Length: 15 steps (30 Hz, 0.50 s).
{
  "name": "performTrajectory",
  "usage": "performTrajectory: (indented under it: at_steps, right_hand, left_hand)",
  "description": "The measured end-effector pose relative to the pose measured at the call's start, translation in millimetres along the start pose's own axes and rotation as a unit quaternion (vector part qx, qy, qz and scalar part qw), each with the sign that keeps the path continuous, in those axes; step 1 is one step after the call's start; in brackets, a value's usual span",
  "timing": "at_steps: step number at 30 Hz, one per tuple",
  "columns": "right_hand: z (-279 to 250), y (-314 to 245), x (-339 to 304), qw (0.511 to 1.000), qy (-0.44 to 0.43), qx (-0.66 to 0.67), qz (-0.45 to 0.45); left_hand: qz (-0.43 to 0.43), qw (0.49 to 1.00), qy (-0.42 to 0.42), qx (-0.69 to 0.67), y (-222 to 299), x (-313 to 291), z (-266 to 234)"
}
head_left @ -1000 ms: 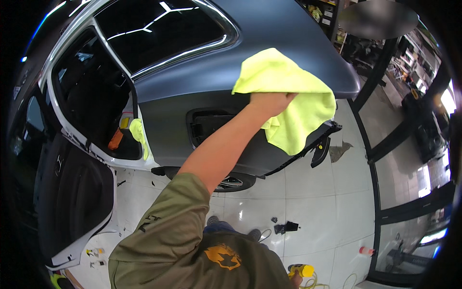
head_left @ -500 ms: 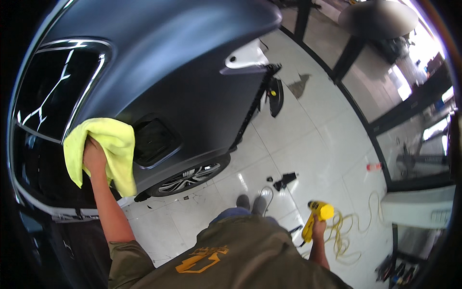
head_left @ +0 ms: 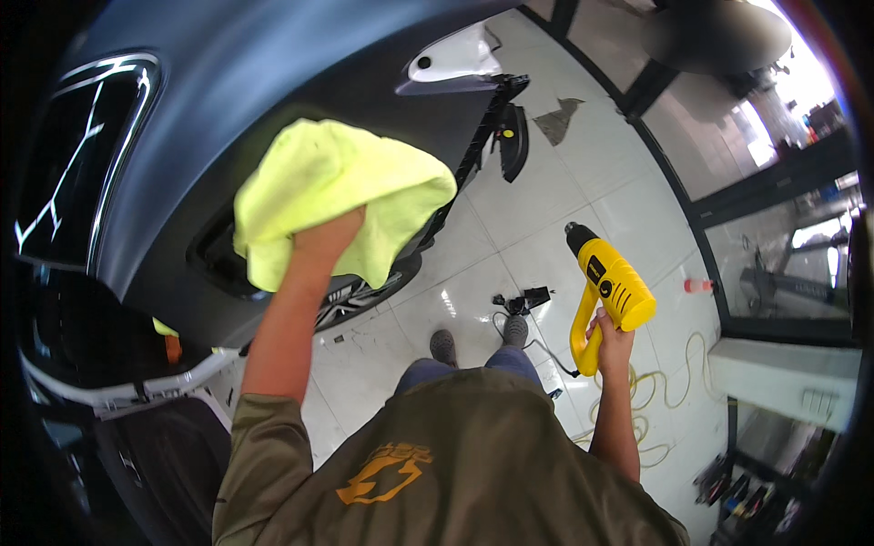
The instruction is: The person uses a yellow heat gun to warm the rear bumper area of a white car while wiping the surface with a yellow microfiber cloth. They then remove a black plastic trim piece from the bumper, heat the exposed area, and wipe it again. The person reattaches the trim piece and continues heating and wiping the bumper and wheel arch area.
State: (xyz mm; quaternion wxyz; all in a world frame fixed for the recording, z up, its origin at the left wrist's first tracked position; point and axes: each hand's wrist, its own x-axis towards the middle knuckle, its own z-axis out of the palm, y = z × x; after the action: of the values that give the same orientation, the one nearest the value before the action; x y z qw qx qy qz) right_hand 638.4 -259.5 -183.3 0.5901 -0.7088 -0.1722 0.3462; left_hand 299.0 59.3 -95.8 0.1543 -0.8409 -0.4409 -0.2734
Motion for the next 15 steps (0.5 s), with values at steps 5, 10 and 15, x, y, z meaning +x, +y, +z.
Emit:
performTrajectory:
  at_steps: [5, 10, 15]
  right_hand:
    - [-11.0, -10.5, 36.7, 0.990, -0.143, -0.016, -0.007]
    - [-46.4, -8.1, 63.0, 0.970, -0.228, -0.081, 0.011]
    - [-40.9, -12.2, 67.8, 0.952, -0.273, -0.128, 0.041]
  left_hand:
    - [-0.140, 0.985, -0.047, -0.085, 20.9, -114.0, 28.8]
    - [-0.315, 0.947, -0.057, 0.006, 32.1, -156.0, 54.0]
    - [-0.348, 0.931, 0.110, 0.017, 71.5, -116.2, 46.7]
